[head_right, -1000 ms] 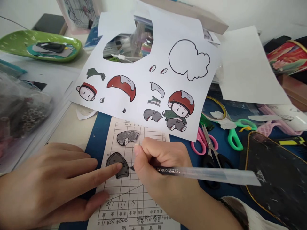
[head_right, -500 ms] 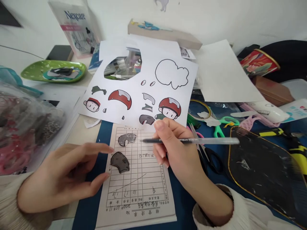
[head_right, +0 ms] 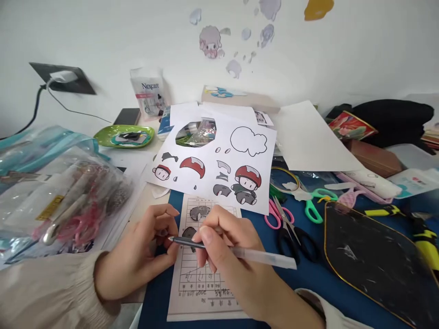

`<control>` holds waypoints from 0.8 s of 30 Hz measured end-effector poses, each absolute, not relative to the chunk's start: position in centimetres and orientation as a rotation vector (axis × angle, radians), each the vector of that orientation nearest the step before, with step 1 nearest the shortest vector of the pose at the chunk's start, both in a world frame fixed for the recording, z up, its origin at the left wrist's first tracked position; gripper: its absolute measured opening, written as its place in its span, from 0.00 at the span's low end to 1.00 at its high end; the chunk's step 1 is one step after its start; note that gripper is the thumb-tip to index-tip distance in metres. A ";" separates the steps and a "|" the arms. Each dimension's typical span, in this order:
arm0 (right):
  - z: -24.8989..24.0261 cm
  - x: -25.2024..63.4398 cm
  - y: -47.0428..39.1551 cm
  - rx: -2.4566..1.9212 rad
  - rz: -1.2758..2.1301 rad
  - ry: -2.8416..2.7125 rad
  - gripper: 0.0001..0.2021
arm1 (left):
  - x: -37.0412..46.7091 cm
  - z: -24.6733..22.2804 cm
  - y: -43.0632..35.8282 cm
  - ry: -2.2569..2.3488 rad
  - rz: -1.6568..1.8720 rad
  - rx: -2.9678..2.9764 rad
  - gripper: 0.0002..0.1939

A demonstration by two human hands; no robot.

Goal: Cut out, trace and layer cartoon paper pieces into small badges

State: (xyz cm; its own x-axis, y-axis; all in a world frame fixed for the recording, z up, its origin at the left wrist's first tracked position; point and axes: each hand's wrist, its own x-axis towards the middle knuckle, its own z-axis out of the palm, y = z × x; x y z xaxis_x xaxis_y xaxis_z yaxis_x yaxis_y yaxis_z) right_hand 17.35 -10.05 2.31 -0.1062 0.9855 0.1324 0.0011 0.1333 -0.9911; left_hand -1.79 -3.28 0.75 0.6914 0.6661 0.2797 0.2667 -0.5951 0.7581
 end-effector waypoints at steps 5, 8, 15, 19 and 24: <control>2.9 16.5 -9.2 -1.162 1.052 -1.510 0.13 | -2.1 0.5 -3.3 0.696 0.717 2.290 0.20; 3.8 15.7 -9.0 -1.235 0.821 -1.773 0.14 | -2.2 0.2 -3.4 0.650 0.794 2.443 0.15; 3.4 12.6 -10.9 -1.010 -0.123 -2.235 0.12 | -2.6 0.7 -3.9 0.519 1.118 2.510 0.04; 2.8 12.0 -10.9 -0.991 -0.221 -2.300 0.13 | -2.5 0.8 -4.0 0.482 1.194 2.554 0.11; 2.4 13.6 -9.4 -0.967 0.170 -2.122 0.07 | -2.5 1.1 -3.3 0.593 1.107 2.700 0.08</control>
